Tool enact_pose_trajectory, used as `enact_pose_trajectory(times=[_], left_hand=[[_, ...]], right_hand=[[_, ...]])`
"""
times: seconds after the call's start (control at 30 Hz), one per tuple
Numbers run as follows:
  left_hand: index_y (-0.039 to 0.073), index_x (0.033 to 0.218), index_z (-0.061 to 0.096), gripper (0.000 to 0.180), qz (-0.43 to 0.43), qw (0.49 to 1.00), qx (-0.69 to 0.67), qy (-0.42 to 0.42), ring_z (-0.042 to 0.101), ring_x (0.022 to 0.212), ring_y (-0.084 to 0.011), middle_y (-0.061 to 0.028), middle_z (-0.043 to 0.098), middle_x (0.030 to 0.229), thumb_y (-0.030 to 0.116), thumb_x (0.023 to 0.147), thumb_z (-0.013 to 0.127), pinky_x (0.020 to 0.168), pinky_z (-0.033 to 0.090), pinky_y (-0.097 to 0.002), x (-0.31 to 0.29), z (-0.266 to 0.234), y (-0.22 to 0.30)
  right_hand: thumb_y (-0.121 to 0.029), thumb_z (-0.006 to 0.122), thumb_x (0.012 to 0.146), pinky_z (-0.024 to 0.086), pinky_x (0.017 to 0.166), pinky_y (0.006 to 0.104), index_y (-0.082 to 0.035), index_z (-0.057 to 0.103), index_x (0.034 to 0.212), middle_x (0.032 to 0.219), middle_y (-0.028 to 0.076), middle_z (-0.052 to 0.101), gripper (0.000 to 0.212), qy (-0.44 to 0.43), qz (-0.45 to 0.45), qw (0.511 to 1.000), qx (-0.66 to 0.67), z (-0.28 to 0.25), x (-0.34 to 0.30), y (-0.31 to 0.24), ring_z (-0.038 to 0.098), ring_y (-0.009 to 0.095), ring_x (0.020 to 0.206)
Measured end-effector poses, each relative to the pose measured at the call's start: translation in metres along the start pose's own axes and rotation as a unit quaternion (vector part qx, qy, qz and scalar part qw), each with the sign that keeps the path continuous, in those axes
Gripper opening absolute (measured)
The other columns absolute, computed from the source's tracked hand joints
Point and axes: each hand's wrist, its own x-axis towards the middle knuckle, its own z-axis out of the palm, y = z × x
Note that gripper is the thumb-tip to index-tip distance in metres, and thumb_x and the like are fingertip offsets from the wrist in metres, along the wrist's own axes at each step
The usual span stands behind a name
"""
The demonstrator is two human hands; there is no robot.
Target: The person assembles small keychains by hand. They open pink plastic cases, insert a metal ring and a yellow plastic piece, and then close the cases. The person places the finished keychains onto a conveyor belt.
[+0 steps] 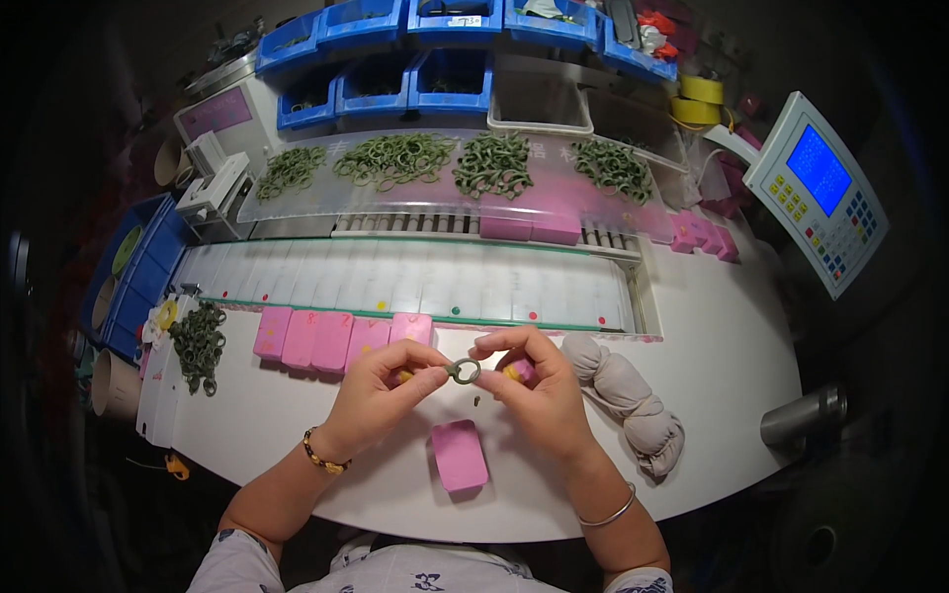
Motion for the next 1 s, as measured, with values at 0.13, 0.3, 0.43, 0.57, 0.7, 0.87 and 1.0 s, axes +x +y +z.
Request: enact_pose_trajectory(times=[0.13, 0.3, 0.43, 0.57, 0.7, 0.87, 1.0], left_hand=[[0.002, 0.1, 0.071, 0.01, 0.149, 0.974, 0.151, 0.076, 0.052, 0.059, -0.0072, -0.0016, 0.063, 0.074, 0.006, 0.091, 0.073, 0.053, 0.041, -0.0245, 0.001, 0.002, -0.001], [0.003, 0.098, 0.072, 0.012, 0.254, 0.923, 0.281, 0.07, 0.051, 0.058, -0.008, -0.0017, 0.059, 0.072, 0.0, 0.087, 0.075, 0.051, 0.037, -0.0247, 0.004, 0.004, -0.002], [0.002, 0.105, 0.07, 0.017, 0.141, 0.976, 0.158, 0.05, 0.042, 0.057, -0.0033, 0.0036, 0.053, 0.071, 0.0, 0.088, 0.073, 0.051, 0.03, -0.021, -0.002, 0.007, 0.002], [0.003, 0.113, 0.065, 0.018, -0.04, 0.999, 0.012, -0.001, 0.043, 0.063, -0.0005, 0.0075, 0.052, 0.074, 0.012, 0.097, 0.068, 0.055, 0.035, -0.0186, -0.003, 0.0, 0.01], [0.006, 0.11, 0.06, 0.011, -0.161, 0.976, -0.141, -0.05, 0.037, 0.06, -0.0019, 0.0069, 0.047, 0.073, 0.014, 0.102, 0.06, 0.052, 0.031, -0.0194, -0.005, 0.003, 0.016], [0.008, 0.112, 0.058, 0.012, -0.2, 0.955, -0.197, -0.095, 0.038, 0.062, -0.003, 0.0051, 0.048, 0.076, 0.017, 0.104, 0.058, 0.053, 0.031, -0.0198, -0.002, 0.005, 0.014], [0.005, 0.117, 0.054, 0.015, -0.192, 0.943, -0.261, -0.079, 0.046, 0.068, -0.0065, -0.0005, 0.052, 0.085, 0.012, 0.104, 0.055, 0.059, 0.038, -0.0206, -0.007, -0.002, 0.013]], right_hand=[[-0.008, 0.068, 0.096, 0.039, 0.055, 0.0165, -0.004, 0.069, 0.107, 0.091, -0.002, 0.067, 0.012, 0.007, 0.089, 0.996, 0.009, -0.01, 0.003, -0.003, 0.048, 0.0, 0.063], [-0.021, 0.064, 0.102, 0.035, 0.053, 0.0166, -0.006, 0.067, 0.101, 0.082, -0.002, 0.063, 0.016, -0.039, 0.145, 0.988, 0.034, -0.008, 0.0, -0.002, 0.048, 0.0, 0.061], [-0.02, 0.068, 0.099, 0.038, 0.052, 0.018, -0.005, 0.067, 0.096, 0.079, -0.002, 0.063, 0.015, -0.077, 0.159, 0.984, 0.025, -0.014, 0.006, -0.012, 0.052, 0.002, 0.062], [-0.024, 0.07, 0.095, 0.042, 0.053, 0.0216, -0.003, 0.07, 0.091, 0.076, 0.0, 0.065, 0.021, -0.113, 0.167, 0.969, -0.142, -0.044, 0.027, -0.038, 0.052, 0.005, 0.06], [-0.02, 0.071, 0.093, 0.045, 0.052, 0.0234, -0.003, 0.072, 0.091, 0.077, 0.004, 0.069, 0.018, -0.154, 0.211, 0.921, -0.289, -0.087, 0.066, -0.081, 0.057, 0.007, 0.059], [-0.022, 0.069, 0.095, 0.042, 0.049, 0.0176, -0.001, 0.071, 0.108, 0.084, 0.006, 0.074, 0.024, 0.16, -0.044, 0.972, -0.166, -0.171, 0.148, -0.13, 0.053, 0.005, 0.055], [-0.023, 0.069, 0.096, 0.046, 0.052, 0.0198, -0.002, 0.068, 0.108, 0.089, 0.003, 0.069, 0.024, 0.193, 0.018, 0.981, -0.027, -0.184, 0.16, -0.133, 0.057, 0.005, 0.068]])
